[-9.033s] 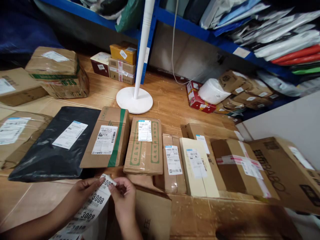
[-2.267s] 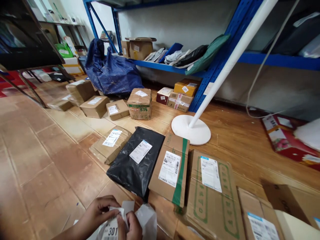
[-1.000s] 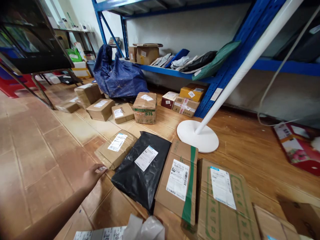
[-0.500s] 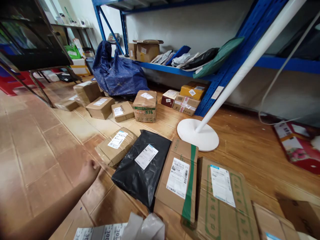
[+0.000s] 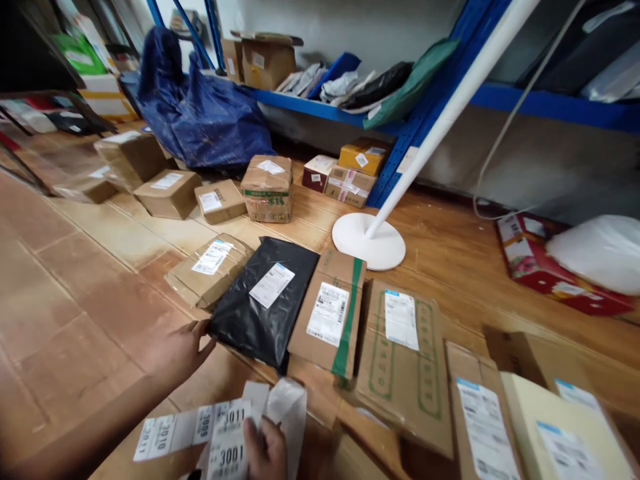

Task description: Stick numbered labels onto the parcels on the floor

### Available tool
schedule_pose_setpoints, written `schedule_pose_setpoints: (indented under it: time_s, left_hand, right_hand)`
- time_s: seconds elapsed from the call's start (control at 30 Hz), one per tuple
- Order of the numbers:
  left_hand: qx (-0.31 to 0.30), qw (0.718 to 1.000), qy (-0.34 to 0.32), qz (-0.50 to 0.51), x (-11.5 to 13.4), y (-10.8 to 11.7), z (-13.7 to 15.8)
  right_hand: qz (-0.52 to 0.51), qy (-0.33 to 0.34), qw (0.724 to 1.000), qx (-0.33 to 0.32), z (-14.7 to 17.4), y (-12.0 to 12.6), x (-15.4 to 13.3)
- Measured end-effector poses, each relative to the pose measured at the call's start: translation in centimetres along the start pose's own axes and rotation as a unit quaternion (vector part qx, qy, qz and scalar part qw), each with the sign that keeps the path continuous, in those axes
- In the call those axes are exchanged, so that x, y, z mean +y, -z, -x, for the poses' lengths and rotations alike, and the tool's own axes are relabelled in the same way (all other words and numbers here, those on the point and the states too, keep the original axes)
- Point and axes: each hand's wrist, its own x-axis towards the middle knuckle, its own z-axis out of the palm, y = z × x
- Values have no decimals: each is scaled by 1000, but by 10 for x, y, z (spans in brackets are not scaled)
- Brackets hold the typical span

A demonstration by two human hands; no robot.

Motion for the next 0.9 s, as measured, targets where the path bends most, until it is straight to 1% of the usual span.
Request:
schedule_pose_setpoints:
  time_s: [0.07,0.1,0.13,0.17,0.2,0.23,0.27,0.3,0.33,0.4,0.47,0.53,0.57,0.63,0.67,0.77,0.83,0.9]
  left_hand:
    - [-59,996,-14,65,28,1,21]
    - [-85,990,-25,111,41,2,30]
    - [-114,976,-27,185,51,1,38]
    - [-146,950,-18,274,60,-1,44]
    - [-185,910,3,371,66,-5,49]
    - [-219,857,36,464,69,-11,53]
    - [-244,804,75,537,72,-17,56]
    - [-258,765,107,581,73,-24,59]
    - [-266,737,133,606,73,-30,61]
    - [-266,703,172,637,75,-39,66]
    - [-272,679,189,655,79,-41,70]
    - [-281,658,197,670,83,-39,74]
    - [-287,654,196,672,85,-37,75]
    - [-306,651,193,668,87,-33,77]
    - [-312,651,192,665,88,-32,78]
    - [-314,657,208,653,92,-29,79]
    - [-308,662,217,649,95,-28,80]
    - [-297,664,211,653,97,-29,81]
  right_hand:
    - [-64,4,998,-17,-4,5,-12]
    - [-97,6,995,-27,-6,8,-19]
    - [-127,4,991,-34,-7,10,-26]
    - [-150,1,988,-36,-7,12,-31]
    - [-170,-3,985,-34,-7,13,-35]
    - [-188,-8,982,-30,-7,14,-37]
    - [-202,-10,979,-24,-6,15,-37]
    - [-211,-8,977,-20,-5,16,-35]
    - [-212,-1,977,-17,-5,18,-33]
    - [-194,16,981,-21,-3,21,-28]
    - [-169,27,985,-24,-2,27,-27]
    - [-150,43,988,3,-2,33,-32]
    - [-145,56,988,25,-2,37,-35]
    - [-129,81,986,64,-3,42,-43]
    - [-114,89,987,72,-4,45,-46]
    - [-74,93,991,64,-7,49,-50]
    - [-64,92,992,59,-7,49,-49]
    - [-61,89,993,56,-7,47,-48]
